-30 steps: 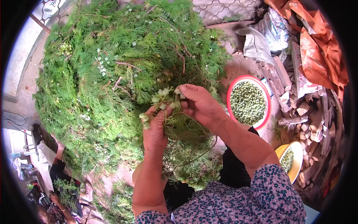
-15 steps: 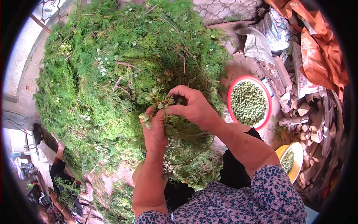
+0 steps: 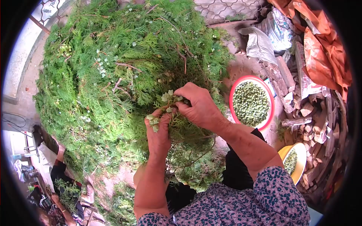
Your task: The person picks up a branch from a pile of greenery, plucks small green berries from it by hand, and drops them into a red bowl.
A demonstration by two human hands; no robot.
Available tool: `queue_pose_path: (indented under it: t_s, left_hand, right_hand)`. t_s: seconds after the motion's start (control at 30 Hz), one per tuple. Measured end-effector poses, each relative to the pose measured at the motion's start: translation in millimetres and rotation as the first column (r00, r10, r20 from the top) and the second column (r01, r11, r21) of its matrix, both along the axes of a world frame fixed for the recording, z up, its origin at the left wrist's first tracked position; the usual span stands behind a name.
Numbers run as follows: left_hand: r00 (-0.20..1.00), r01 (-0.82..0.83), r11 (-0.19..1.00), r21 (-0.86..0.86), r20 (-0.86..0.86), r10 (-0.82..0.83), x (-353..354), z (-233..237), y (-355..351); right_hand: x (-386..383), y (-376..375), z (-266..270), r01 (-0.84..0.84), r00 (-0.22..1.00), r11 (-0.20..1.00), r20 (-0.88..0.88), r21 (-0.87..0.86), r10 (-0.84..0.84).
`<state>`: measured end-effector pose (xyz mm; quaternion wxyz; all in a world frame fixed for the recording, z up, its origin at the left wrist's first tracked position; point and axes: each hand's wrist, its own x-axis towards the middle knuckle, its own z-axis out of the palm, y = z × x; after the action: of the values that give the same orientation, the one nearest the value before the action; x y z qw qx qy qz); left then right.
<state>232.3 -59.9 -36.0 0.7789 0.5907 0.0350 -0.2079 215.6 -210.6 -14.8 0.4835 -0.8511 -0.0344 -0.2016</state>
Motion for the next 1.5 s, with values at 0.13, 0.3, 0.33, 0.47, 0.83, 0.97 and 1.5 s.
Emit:
queue_pose_path:
  t_s: [0.13,0.3,0.33,0.47,0.83,0.97,1.5]
  left_hand:
    - [0.993,-0.101,0.981,0.163,0.080,0.089,-4,-9,-3]
    - [0.941,-0.015,0.965,0.261,0.331,-0.075,-11,28,-8]
    - [0.926,-0.012,0.966,0.260,0.368,-0.088,-10,27,-8]
    - [0.998,-0.041,0.997,0.058,-0.038,0.043,-7,22,-9]
    - [0.978,-0.174,0.979,0.107,0.137,0.159,-6,4,-7]
    - [0.901,-0.131,0.898,0.420,0.428,-0.069,-7,20,-6]
    - [0.994,0.104,0.978,0.178,0.009,-0.107,0,20,-7]
  right_hand:
    - [1,1,-2,0.046,0.999,0.994,0.003,-0.100,-0.046]
    - [0,1,-2,0.018,1.000,0.997,0.010,-0.068,-0.017]
    - [1,0,-1,0.001,1.000,0.998,-0.016,-0.069,-0.002]
    - [4,-4,-8,-0.018,0.999,0.998,0.028,-0.063,0.020]
    - [-6,-4,16,-0.159,0.986,0.978,-0.034,0.135,0.165]
    - [-4,3,7,-0.196,0.980,0.979,-0.020,0.051,0.197]
    - [-2,-23,12,0.142,0.898,0.341,-0.266,0.929,0.351]
